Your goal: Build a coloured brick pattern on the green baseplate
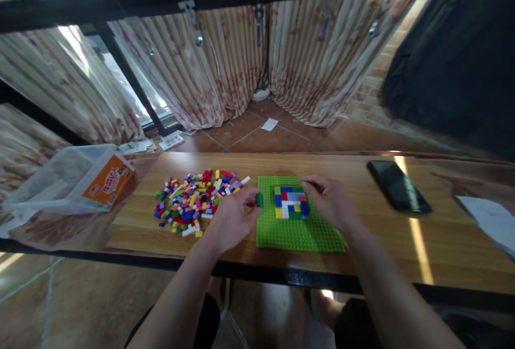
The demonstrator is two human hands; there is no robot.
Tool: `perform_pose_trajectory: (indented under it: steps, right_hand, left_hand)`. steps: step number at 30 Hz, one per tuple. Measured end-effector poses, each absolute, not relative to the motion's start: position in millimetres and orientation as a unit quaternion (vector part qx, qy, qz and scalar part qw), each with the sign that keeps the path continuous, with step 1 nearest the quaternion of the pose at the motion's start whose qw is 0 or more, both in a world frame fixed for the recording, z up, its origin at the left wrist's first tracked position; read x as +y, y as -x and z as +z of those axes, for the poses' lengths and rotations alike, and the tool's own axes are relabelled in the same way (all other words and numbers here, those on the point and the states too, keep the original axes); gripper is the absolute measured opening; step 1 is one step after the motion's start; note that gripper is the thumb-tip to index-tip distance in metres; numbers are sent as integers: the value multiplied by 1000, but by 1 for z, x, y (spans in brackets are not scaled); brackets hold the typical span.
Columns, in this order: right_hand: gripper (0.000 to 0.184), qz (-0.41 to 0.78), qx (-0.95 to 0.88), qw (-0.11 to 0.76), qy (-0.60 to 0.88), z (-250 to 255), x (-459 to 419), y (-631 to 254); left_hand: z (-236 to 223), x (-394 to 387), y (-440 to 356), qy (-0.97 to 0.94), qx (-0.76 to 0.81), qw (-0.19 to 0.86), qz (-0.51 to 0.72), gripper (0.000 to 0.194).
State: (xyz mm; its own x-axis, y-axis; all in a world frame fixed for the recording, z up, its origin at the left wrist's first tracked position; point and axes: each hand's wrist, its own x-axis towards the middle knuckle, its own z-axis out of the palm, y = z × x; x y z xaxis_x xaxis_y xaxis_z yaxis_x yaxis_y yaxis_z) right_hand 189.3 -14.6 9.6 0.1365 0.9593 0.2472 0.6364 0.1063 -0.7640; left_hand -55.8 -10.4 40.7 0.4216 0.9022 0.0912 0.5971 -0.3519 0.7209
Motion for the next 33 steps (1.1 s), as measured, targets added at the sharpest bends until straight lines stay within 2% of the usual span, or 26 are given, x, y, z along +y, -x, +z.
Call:
perform_pose_trajectory:
  steps: [6,12,18,33]
  right_hand:
    - [25,276,-652,377,598,11,-23,-188]
    - [23,226,-651,365,626,13,-24,-202]
    - [22,220,-656,358,627,14,-24,-209]
    - [22,203,-684,313,626,11,-23,-207]
  left_hand:
    - [20,-19,13,-774,448,357,269,32]
    - [14,-24,-11,-803,472,261,255,29]
    - [7,-22,-20,-831,468,158,257,34]
    - [-7,-28,-18,-827,480,136,261,35]
